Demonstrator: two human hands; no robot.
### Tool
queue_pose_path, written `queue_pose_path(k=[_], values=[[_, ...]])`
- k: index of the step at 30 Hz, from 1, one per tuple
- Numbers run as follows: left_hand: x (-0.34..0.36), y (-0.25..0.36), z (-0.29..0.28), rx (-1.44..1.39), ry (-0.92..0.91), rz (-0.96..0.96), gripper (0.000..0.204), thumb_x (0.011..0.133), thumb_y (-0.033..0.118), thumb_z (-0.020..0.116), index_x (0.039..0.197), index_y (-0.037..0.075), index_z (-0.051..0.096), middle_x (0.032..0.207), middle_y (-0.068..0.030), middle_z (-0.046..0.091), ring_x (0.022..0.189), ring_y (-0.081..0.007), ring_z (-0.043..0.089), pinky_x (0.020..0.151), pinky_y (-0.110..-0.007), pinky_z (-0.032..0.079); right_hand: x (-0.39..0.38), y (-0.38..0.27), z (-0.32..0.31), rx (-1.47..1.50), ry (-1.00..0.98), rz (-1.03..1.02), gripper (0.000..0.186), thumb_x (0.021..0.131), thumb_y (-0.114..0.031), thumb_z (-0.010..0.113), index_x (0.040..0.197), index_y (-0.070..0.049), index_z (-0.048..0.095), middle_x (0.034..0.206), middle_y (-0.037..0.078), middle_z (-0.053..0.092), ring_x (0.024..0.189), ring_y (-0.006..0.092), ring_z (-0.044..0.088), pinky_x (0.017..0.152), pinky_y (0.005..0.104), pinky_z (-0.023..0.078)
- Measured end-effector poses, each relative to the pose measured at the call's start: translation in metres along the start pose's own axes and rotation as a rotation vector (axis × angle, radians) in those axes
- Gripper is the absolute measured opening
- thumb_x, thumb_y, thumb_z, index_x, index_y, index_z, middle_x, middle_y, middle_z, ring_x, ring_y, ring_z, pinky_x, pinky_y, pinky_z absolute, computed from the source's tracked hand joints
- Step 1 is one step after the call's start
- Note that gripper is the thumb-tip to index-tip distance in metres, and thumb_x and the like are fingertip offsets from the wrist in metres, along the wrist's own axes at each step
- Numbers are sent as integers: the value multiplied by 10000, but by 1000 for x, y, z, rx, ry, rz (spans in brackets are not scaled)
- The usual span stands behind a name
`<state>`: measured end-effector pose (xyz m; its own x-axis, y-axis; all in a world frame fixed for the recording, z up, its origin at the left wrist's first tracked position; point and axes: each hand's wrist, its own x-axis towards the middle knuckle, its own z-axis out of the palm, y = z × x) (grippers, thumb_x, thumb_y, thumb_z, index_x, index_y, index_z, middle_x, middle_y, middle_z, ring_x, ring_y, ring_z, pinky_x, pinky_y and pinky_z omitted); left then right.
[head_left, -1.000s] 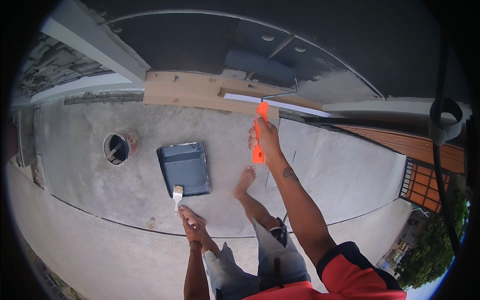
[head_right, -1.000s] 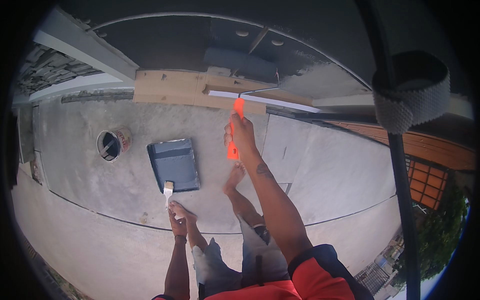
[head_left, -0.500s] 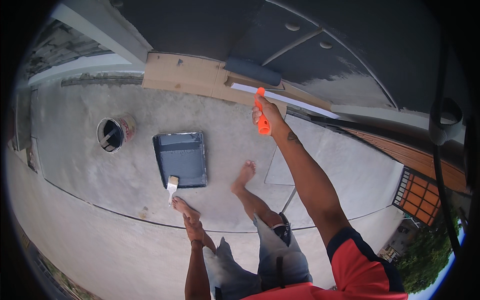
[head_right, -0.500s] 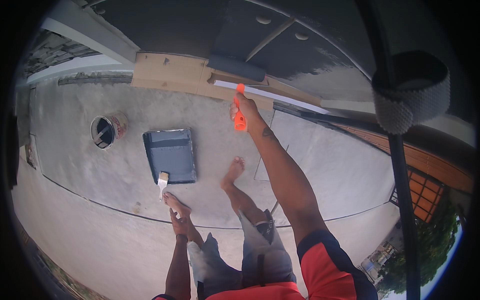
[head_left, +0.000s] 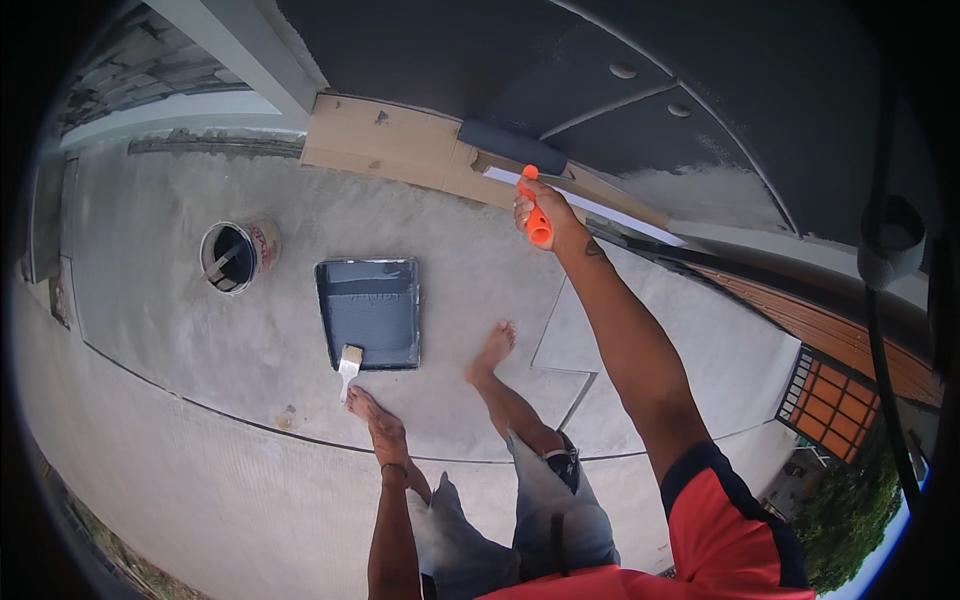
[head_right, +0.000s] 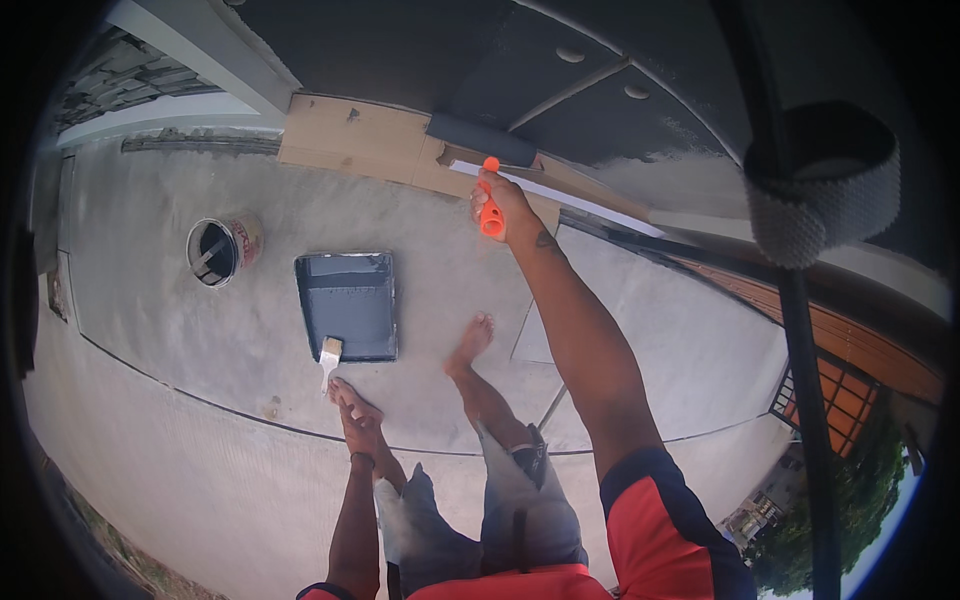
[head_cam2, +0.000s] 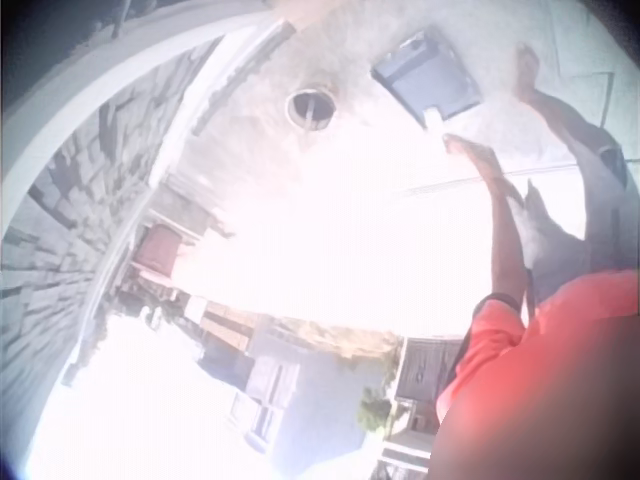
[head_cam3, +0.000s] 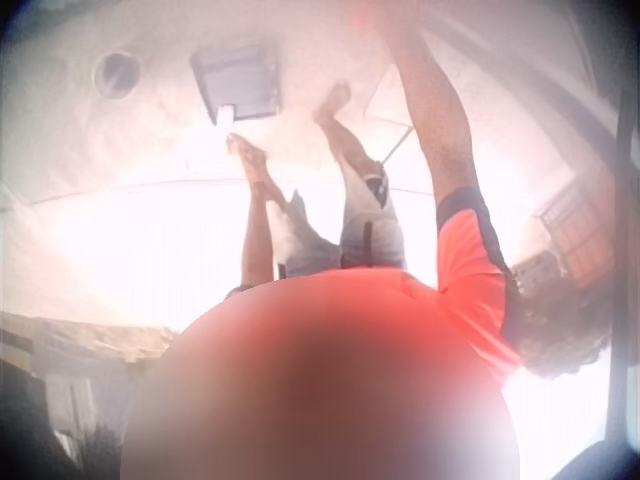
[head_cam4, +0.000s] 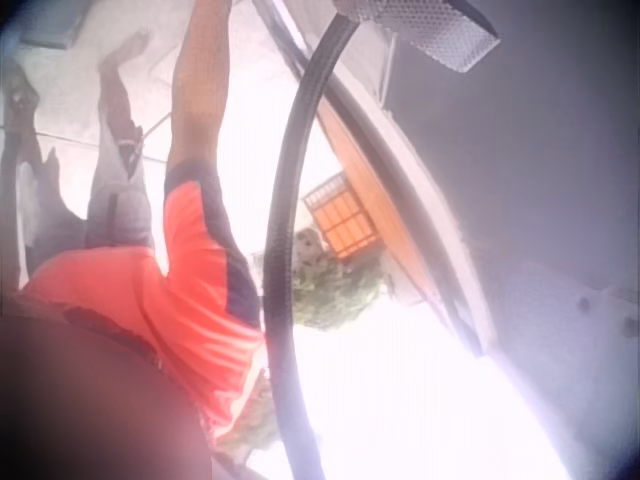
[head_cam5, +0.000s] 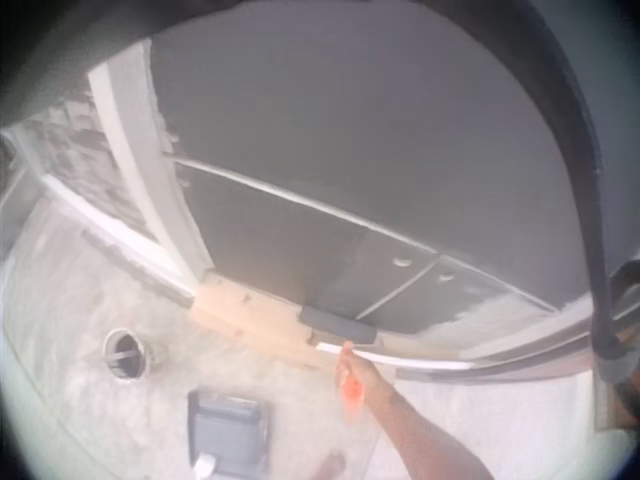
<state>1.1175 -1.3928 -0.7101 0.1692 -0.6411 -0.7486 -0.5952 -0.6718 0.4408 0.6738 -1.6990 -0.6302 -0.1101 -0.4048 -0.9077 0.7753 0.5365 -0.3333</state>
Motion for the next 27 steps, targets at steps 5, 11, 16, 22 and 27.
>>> queue_pose_path(k=[5,11,16,22,27], values=[[4,3,-16,-85,74,112,795,800,-14,556,1520,17,218,1427,-270,403,1288,-386,469,956,-398,518,-1,14,6,-4,28,-30,253,996,-309,538,843,-120,467,595,-29,454,457,92,443,422,244,384],[16,4,-17,-119,63,94,783,788,-14,552,1508,7,244,1486,-249,355,1310,-386,452,973,-404,507,-3,17,6,24,-69,-64,248,975,-315,590,861,-119,489,612,-49,461,457,61,445,423,217,382],[21,-2,-10,6,99,308,893,791,-35,589,1558,94,151,1551,-186,298,1288,-350,475,872,-355,558,3,16,10,33,-28,-29,251,976,-314,590,852,-120,490,613,-48,462,456,61,447,422,219,385],[16,11,-22,-115,84,237,860,803,-38,591,1542,28,155,1525,-235,308,1324,-343,446,897,-366,552,-41,4,23,84,-64,-36,243,988,-320,568,872,-122,490,612,-46,463,445,58,435,408,217,370],[13,5,-38,-110,93,154,914,758,-49,609,1546,52,157,1526,-220,319,1303,-368,458,882,-369,556,-117,19,-1,33,-196,-212,242,985,-322,583,893,-104,532,622,-58,474,437,29,434,399,199,372]])
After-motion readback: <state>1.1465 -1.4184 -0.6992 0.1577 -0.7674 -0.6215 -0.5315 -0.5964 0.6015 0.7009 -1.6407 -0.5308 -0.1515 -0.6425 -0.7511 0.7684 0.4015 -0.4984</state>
